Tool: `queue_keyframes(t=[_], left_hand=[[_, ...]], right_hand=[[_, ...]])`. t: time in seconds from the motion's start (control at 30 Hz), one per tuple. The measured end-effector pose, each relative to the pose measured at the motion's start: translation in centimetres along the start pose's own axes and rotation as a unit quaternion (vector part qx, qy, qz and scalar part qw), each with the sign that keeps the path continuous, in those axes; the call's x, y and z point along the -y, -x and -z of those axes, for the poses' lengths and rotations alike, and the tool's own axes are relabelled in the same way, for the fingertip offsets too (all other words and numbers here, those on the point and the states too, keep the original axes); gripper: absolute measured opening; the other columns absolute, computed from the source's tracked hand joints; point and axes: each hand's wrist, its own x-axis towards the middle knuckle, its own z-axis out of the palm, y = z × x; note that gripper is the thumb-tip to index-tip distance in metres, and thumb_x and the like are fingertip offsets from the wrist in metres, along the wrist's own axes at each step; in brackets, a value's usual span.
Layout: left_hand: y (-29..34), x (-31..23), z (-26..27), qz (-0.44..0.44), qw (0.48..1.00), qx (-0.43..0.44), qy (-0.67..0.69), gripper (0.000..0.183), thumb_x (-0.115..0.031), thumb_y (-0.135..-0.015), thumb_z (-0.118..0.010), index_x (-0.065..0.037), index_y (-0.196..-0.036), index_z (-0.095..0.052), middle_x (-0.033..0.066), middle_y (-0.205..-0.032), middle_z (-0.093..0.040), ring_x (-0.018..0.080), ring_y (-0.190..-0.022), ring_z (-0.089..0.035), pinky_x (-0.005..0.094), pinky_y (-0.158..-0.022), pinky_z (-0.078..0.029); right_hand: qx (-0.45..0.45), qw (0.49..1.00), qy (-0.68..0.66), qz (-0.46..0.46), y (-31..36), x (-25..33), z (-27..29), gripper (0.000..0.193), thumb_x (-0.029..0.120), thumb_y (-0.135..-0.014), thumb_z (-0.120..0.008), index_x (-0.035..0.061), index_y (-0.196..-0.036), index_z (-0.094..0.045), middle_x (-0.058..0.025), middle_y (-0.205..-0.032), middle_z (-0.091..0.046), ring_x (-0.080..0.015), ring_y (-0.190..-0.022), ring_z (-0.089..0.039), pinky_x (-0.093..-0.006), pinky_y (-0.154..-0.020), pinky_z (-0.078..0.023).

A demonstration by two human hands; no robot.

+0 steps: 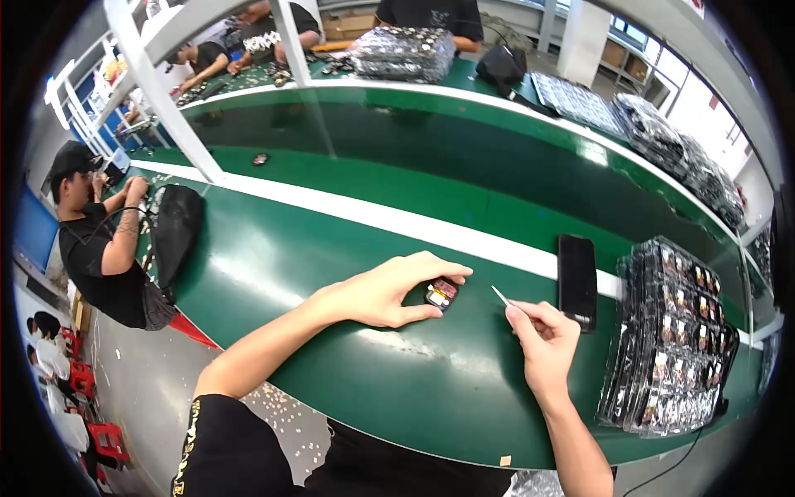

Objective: Assemble internal components of a smartwatch using tweezers.

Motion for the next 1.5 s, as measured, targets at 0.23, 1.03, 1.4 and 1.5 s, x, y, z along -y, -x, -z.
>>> queue_keyframes(t=[0.23, 1.03, 1.4, 1.5], left_hand=[[0.0, -0.1, -0.7, -0.008, 0.987, -0.056, -0.153, 0.087, -0.025, -0.077, -0.099, -0.006, -0.153, -0.062, 0.0126, -0.131, -0.069, 0.0331, -0.124, -0.063, 0.0451, -0.110, -0.050], [0.5, -0.5, -2.2, -0.009, 0.996, -0.002, -0.094, 0.053, -0.029, -0.075, -0.100, -0.007, -0.120, -0.082, 0.0021, -0.087, -0.070, 0.0200, -0.084, -0.064, 0.0365, -0.084, -0.039], [0.4, -0.3, -2.1, -0.017, 0.995, 0.005, -0.103, 0.059, -0.032, -0.072, -0.100, -0.005, -0.121, -0.082, 0.0031, -0.086, -0.071, 0.0204, -0.081, -0.063, 0.0365, -0.081, -0.040], [0.4, -0.3, -2.2, -0.004, 0.995, -0.004, -0.102, 0.060, -0.034, -0.071, -0.101, -0.006, -0.120, -0.081, 0.0024, -0.087, -0.071, 0.0190, -0.078, -0.059, 0.0352, -0.078, -0.040]], right_hand=[[0.023, 0.999, 0.036, 0.004, -0.4, -0.1, 0.1, 0.014, -0.001, -0.099, -0.081, -0.0060, -0.112, -0.084, 0.0022, -0.082, -0.065, -0.0005, -0.072, -0.054, -0.0198, -0.061, -0.039], [0.119, 0.963, 0.204, 0.132, 0.5, 0.2, -0.6, 0.011, -0.007, -0.081, -0.082, -0.0029, -0.092, -0.082, -0.0038, -0.064, -0.062, -0.0078, -0.049, -0.051, -0.0270, -0.046, -0.034], [0.114, 0.956, 0.227, 0.147, 0.5, 0.0, -0.7, 0.015, -0.008, -0.083, -0.082, -0.0035, -0.097, -0.084, -0.0016, -0.065, -0.062, -0.0046, -0.050, -0.047, -0.0249, -0.048, -0.030], [0.111, 0.942, 0.253, 0.189, 0.3, -0.1, -0.3, 0.018, -0.006, -0.079, -0.085, -0.0015, -0.096, -0.083, -0.0029, -0.067, -0.062, -0.0098, -0.048, -0.051, -0.0284, -0.044, -0.036]])
